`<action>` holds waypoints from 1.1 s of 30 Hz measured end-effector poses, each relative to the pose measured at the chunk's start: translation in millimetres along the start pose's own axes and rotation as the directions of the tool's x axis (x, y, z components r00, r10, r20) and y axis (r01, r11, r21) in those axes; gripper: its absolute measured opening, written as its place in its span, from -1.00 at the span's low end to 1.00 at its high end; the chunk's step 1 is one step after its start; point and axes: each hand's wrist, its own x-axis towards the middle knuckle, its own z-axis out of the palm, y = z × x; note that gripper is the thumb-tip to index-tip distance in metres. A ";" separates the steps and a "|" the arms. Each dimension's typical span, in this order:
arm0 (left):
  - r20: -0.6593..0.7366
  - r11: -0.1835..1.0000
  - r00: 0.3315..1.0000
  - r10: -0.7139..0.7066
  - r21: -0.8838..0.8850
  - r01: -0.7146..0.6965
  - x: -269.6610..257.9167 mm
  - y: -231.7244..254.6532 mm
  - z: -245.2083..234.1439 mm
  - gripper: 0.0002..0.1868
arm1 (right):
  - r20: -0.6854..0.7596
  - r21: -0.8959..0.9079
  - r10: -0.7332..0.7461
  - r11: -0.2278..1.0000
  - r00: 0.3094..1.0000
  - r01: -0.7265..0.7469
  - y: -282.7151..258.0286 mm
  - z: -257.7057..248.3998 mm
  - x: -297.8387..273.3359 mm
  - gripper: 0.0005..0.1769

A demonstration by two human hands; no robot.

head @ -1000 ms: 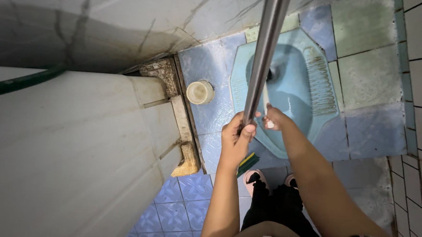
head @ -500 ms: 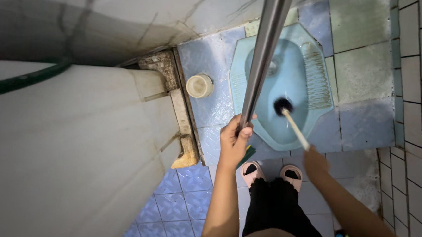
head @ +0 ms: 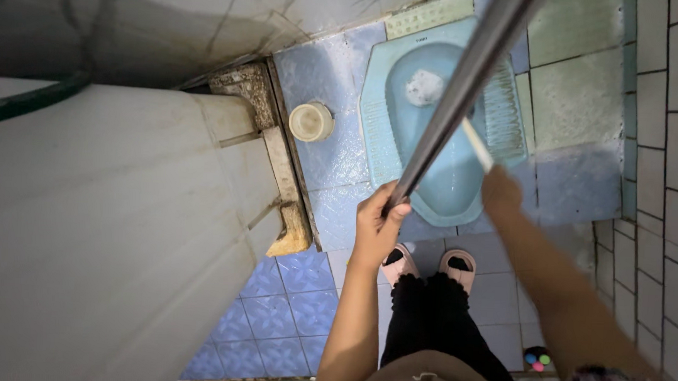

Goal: The person cleans a squat toilet and the bathroom floor using a brush to scrub the bowl and a squeegee to move water across the tiles. They pour water from a dipper to rinse the surfaces.

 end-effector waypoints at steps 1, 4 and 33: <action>-0.005 1.000 1.000 0.006 0.005 -0.006 1.1 0.1 -0.1 -0.45 | 0.112 0.422 0.206 0.876 0.972 -0.235 -11.4 9.1 -28.6 -0.65; -0.023 1.000 1.000 0.012 0.008 -0.012 1.4 2.9 2.9 -0.43 | 0.266 0.502 0.216 0.801 0.939 -0.326 -30.5 22.6 -105.5 -0.54; -0.056 0.999 0.998 0.011 -0.046 -0.013 -0.9 -18.4 -26.0 -0.44 | -0.191 0.851 0.036 -0.492 0.981 0.184 -78.1 -8.6 166.7 -0.74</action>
